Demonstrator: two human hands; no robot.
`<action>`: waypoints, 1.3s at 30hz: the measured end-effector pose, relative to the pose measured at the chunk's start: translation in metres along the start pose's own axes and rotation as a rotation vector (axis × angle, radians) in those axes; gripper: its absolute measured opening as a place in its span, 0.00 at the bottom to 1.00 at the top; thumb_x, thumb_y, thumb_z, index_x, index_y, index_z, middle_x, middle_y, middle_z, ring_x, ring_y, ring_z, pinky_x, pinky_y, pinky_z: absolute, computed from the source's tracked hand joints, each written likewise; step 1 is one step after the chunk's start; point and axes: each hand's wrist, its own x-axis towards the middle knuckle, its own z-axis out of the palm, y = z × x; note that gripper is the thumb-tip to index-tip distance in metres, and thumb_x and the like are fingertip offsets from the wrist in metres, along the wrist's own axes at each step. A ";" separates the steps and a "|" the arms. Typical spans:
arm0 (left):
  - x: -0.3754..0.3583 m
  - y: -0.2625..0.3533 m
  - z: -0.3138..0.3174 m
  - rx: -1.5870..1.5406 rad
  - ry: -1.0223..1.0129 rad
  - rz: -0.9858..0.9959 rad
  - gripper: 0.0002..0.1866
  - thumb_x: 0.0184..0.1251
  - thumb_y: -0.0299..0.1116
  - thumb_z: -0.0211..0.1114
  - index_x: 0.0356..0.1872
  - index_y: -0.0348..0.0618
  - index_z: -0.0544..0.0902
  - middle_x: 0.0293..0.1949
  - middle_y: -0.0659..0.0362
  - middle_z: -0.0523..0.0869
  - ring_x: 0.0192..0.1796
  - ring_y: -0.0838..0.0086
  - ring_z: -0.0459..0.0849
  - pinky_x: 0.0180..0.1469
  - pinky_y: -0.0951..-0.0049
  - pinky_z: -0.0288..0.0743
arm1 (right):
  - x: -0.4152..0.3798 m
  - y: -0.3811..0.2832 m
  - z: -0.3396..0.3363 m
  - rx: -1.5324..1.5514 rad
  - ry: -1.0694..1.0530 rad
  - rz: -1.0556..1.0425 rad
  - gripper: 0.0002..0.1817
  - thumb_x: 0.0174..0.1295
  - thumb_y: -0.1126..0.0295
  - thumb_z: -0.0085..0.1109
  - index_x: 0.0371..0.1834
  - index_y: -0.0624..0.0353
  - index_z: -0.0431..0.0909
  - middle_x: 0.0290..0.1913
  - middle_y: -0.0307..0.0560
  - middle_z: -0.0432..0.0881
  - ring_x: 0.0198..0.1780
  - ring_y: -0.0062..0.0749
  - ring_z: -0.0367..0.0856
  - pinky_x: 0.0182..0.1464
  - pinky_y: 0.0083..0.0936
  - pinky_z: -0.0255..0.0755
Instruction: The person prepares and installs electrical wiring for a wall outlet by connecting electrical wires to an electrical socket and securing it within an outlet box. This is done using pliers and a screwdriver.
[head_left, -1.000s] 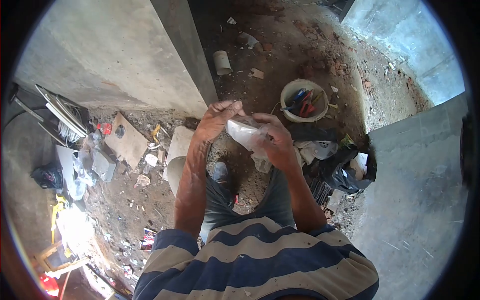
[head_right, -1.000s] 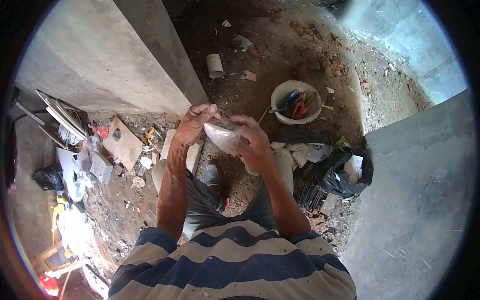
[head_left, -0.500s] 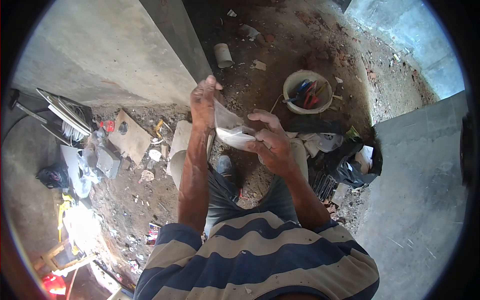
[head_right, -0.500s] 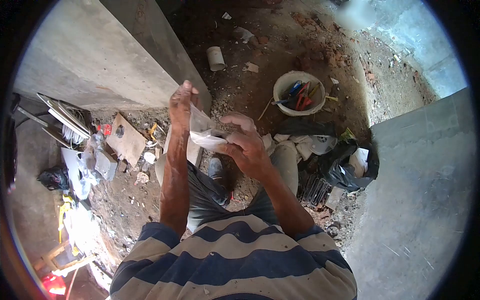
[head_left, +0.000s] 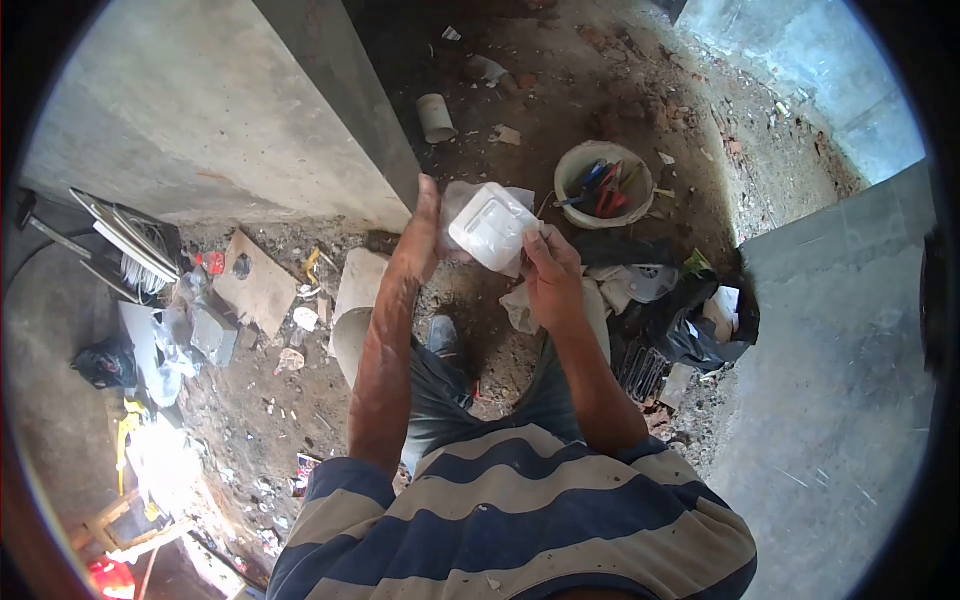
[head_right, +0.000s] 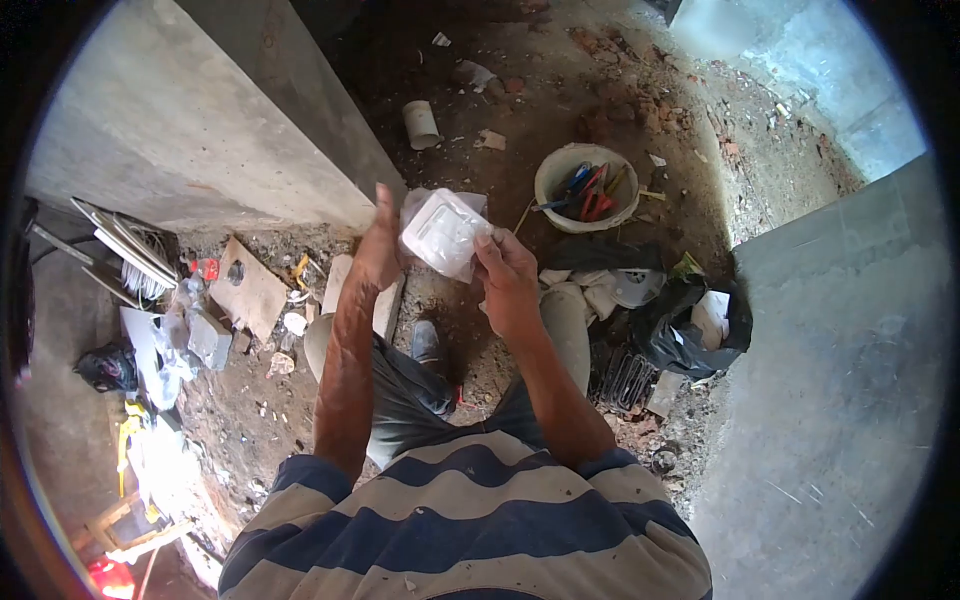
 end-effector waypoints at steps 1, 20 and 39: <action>0.002 -0.004 -0.003 0.006 -0.006 0.001 0.33 0.74 0.63 0.47 0.52 0.40 0.81 0.38 0.57 0.84 0.39 0.75 0.80 0.41 0.74 0.77 | 0.001 0.004 -0.002 0.067 0.002 -0.003 0.16 0.71 0.61 0.56 0.49 0.64 0.77 0.45 0.41 0.80 0.44 0.23 0.79 0.48 0.23 0.71; 0.021 -0.007 -0.022 0.923 0.175 0.593 0.23 0.72 0.48 0.60 0.54 0.37 0.79 0.41 0.55 0.82 0.42 0.76 0.78 0.34 0.72 0.74 | 0.010 -0.019 -0.009 -0.499 0.066 -0.296 0.11 0.69 0.67 0.56 0.40 0.67 0.77 0.55 0.52 0.78 0.49 0.35 0.80 0.49 0.33 0.74; 0.007 -0.035 0.014 0.665 -0.089 0.518 0.13 0.71 0.32 0.61 0.51 0.38 0.82 0.43 0.60 0.84 0.45 0.78 0.80 0.49 0.74 0.78 | 0.008 -0.007 -0.003 -0.769 0.063 -0.555 0.13 0.57 0.70 0.67 0.41 0.64 0.76 0.49 0.53 0.78 0.47 0.44 0.82 0.42 0.33 0.79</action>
